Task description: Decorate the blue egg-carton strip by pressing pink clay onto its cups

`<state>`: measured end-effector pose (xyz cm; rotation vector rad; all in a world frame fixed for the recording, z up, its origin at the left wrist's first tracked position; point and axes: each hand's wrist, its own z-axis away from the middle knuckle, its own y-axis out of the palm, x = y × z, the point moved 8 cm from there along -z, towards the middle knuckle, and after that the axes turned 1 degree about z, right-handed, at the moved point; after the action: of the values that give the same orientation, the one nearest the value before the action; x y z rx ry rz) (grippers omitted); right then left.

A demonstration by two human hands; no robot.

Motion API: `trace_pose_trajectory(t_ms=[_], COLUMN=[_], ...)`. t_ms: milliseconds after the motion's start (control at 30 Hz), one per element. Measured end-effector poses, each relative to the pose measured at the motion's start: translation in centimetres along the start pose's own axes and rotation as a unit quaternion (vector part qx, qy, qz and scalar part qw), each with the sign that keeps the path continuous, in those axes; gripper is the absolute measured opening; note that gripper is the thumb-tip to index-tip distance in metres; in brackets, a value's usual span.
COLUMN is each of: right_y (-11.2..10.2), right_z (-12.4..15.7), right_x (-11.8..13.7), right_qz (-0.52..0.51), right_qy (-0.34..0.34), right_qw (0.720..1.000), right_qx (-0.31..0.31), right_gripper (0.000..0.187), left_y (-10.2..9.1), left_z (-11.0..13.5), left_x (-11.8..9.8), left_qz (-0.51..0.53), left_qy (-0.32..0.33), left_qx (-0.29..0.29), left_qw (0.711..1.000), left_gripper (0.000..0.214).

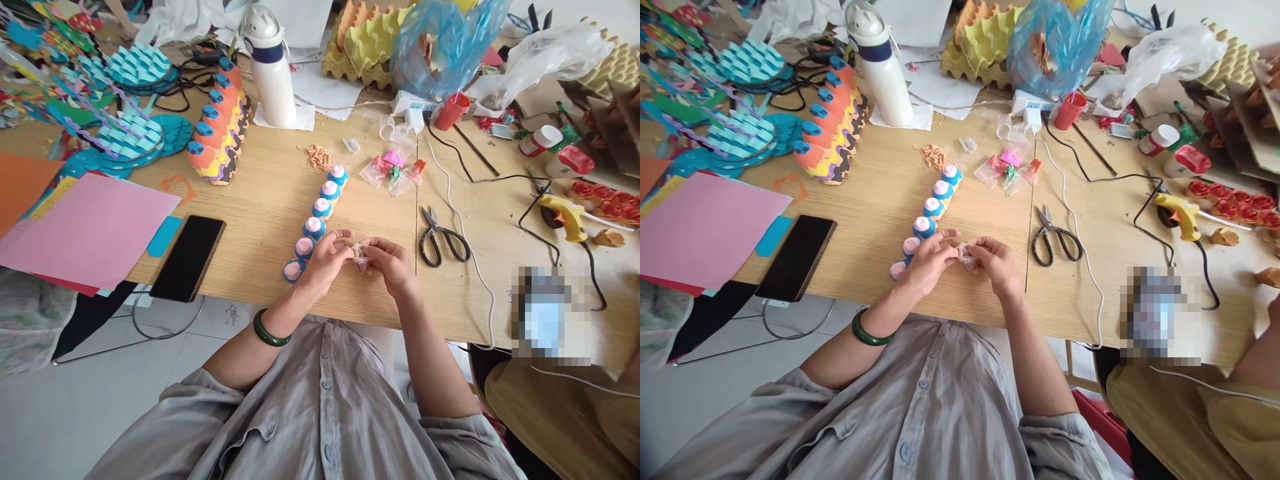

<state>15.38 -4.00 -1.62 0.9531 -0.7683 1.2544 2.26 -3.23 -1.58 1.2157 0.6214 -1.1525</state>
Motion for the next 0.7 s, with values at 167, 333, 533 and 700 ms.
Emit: trace_pose_trajectory(t_ms=[167,333,533,700], right_y=[-0.6,-0.2,0.0,-0.1], right_z=[0.1,0.3,0.2,-0.1], right_x=[0.1,1.0,1.2,0.9], right_qz=[0.019,0.056,0.037,-0.021], right_qy=[-0.01,-0.053,-0.065,-0.035], right_qw=[1.0,0.997,0.997,0.999], right_qx=[-0.004,-0.011,-0.005,0.009], right_gripper=[0.028,0.027,0.028,0.034], left_y=[-0.9,-0.6,-0.2,0.7], left_z=[-0.2,-0.4,-0.3,0.3], left_x=[-1.1,-0.4,0.4,0.5], left_qz=[-0.18,-0.155,-0.085,-0.013], left_qy=[0.083,0.006,-0.038,-0.068], left_qx=[-0.009,0.036,0.059,0.093], left_qw=[0.98,0.987,0.994,0.993], left_gripper=[0.029,0.008,0.005,0.006])
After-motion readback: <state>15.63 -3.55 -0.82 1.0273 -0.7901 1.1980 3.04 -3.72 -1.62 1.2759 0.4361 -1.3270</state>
